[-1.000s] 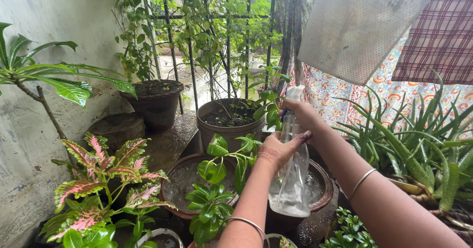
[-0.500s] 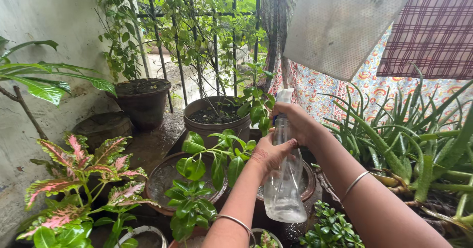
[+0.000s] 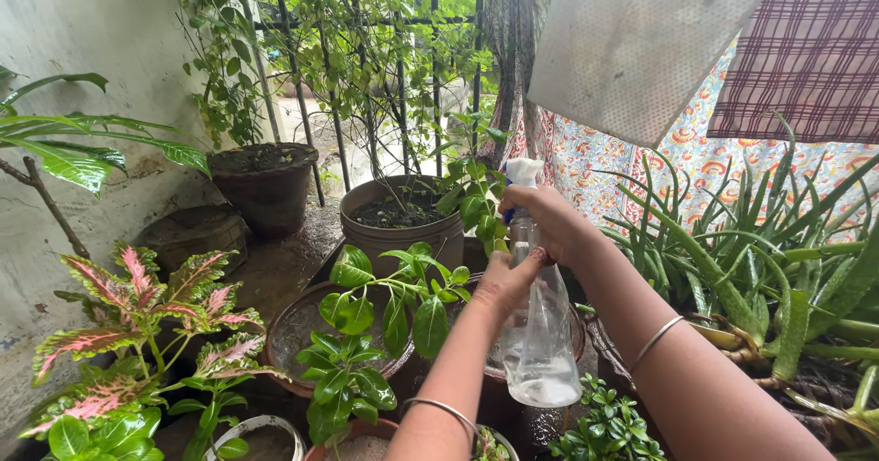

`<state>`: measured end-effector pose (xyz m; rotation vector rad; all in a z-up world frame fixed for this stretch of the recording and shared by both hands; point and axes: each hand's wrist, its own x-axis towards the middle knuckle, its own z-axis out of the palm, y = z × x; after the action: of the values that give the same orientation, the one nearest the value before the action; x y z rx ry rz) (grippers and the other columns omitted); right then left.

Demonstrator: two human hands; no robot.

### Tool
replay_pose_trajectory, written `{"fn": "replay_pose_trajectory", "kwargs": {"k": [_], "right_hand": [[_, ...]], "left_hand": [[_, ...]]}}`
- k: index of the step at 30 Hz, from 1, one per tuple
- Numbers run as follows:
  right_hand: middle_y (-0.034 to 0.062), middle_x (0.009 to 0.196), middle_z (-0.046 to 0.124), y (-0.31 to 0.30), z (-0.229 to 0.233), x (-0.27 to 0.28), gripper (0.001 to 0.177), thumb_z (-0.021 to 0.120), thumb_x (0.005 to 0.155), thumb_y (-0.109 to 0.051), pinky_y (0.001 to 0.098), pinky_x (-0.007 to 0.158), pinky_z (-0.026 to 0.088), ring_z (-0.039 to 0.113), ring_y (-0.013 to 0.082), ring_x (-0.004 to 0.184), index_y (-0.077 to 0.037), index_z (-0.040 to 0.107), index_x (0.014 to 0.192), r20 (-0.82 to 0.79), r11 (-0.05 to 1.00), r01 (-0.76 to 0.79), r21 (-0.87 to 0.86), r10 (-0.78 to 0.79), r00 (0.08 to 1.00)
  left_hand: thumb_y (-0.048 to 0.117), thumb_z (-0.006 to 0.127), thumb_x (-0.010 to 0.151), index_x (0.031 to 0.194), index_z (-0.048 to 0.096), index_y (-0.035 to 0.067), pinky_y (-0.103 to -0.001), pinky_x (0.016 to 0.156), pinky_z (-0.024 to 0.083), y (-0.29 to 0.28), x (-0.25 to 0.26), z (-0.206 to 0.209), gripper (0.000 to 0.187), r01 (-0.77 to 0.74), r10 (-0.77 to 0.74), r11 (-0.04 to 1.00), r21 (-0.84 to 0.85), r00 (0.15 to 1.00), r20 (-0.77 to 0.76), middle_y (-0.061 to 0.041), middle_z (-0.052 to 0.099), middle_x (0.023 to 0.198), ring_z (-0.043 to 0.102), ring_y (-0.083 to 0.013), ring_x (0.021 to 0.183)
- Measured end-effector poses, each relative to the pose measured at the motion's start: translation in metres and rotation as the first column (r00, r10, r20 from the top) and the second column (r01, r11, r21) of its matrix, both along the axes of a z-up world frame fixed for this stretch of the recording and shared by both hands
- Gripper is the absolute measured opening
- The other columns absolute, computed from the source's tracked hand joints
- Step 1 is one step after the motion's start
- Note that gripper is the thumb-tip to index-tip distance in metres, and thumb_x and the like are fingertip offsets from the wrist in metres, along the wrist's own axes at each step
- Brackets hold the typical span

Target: The person holds a clear spray bottle and repeatedly squeezes the trigger to mist water onto several potted plants arranged on a balcony.

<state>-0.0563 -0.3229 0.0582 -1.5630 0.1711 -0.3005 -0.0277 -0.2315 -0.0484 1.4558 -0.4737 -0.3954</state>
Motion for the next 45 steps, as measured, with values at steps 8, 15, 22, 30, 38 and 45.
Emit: {"fn": "replay_pose_trajectory", "kwargs": {"k": [8, 15, 22, 30, 38, 45], "right_hand": [[0.003, 0.074, 0.062, -0.004, -0.009, 0.0, 0.016, 0.069, 0.077, -0.019, 0.0366, 0.051, 0.052, 0.059, 0.0164, 0.058, -0.009, 0.066, 0.089, -0.067, 0.999, -0.034, 0.01, 0.035, 0.997], [0.007, 0.074, 0.065, -0.018, -0.015, -0.002, 0.019, 0.065, 0.079, -0.018, 0.036, 0.052, 0.053, 0.061, 0.0185, 0.056, -0.003, 0.064, 0.089, -0.104, 0.999, -0.041, 0.007, 0.042, 0.994], [0.0059, 0.087, 0.067, -0.032, -0.017, -0.011, 0.023, 0.064, 0.079, -0.018, 0.0346, 0.068, 0.059, 0.066, 0.0179, 0.073, -0.006, 0.063, 0.099, -0.09, 0.983, -0.144, 0.112, 0.155, 0.984], [0.0064, 0.09, 0.068, -0.036, -0.02, -0.008, 0.028, 0.066, 0.078, -0.018, 0.0352, 0.069, 0.057, 0.066, 0.0177, 0.076, -0.004, 0.066, 0.102, -0.087, 0.991, -0.127, 0.042, 0.131, 0.988], [0.0041, 0.088, 0.068, -0.032, -0.015, -0.016, 0.026, 0.065, 0.075, -0.015, 0.0368, 0.068, 0.058, 0.068, 0.0169, 0.076, -0.009, 0.066, 0.1, -0.117, 0.998, -0.063, 0.018, 0.064, 0.991], [0.0112, 0.082, 0.07, -0.055, -0.035, -0.011, 0.026, 0.065, 0.078, -0.018, 0.0365, 0.066, 0.056, 0.066, 0.0215, 0.069, 0.002, 0.065, 0.095, -0.189, 0.989, -0.145, -0.007, 0.141, 0.972]], "left_hand": [[0.054, 0.068, 0.083, 0.125, 0.07, 0.011, -0.036, 0.093, 0.052, 0.019, -0.035, 0.02, 0.06, -0.166, 0.137, 0.968, 0.187, 0.978, 0.156, -0.011, 0.074, 0.111, 0.07, -0.0227, 0.101], [0.046, 0.066, 0.089, 0.124, 0.07, 0.011, -0.036, 0.086, 0.054, 0.01, -0.045, 0.02, 0.049, -0.021, 0.019, 0.999, 0.05, 0.999, 0.035, -0.007, 0.074, 0.106, 0.07, -0.0175, 0.09], [0.044, 0.065, 0.093, 0.128, 0.064, 0.008, -0.035, 0.072, 0.058, -0.009, -0.038, 0.002, 0.05, 0.121, -0.135, 0.983, -0.138, 0.986, -0.095, -0.004, 0.072, 0.108, 0.07, -0.015, 0.077], [0.045, 0.06, 0.096, 0.125, 0.065, 0.01, -0.033, 0.075, 0.059, -0.014, -0.042, -0.005, 0.045, 0.157, -0.172, 0.971, -0.179, 0.983, -0.071, -0.003, 0.074, 0.108, 0.072, -0.0128, 0.08], [0.048, 0.054, 0.098, 0.123, 0.066, 0.013, -0.038, 0.08, 0.056, -0.008, -0.055, 0.011, 0.044, 0.147, -0.149, 0.989, -0.026, 0.982, -0.116, -0.003, 0.074, 0.099, 0.072, -0.0141, 0.087], [0.052, 0.059, 0.098, 0.133, 0.065, 0.011, -0.04, 0.09, 0.054, -0.036, -0.045, -0.017, 0.054, 0.122, -0.121, 0.992, 0.018, 0.992, -0.034, -0.006, 0.072, 0.114, 0.069, -0.0173, 0.098]]}}
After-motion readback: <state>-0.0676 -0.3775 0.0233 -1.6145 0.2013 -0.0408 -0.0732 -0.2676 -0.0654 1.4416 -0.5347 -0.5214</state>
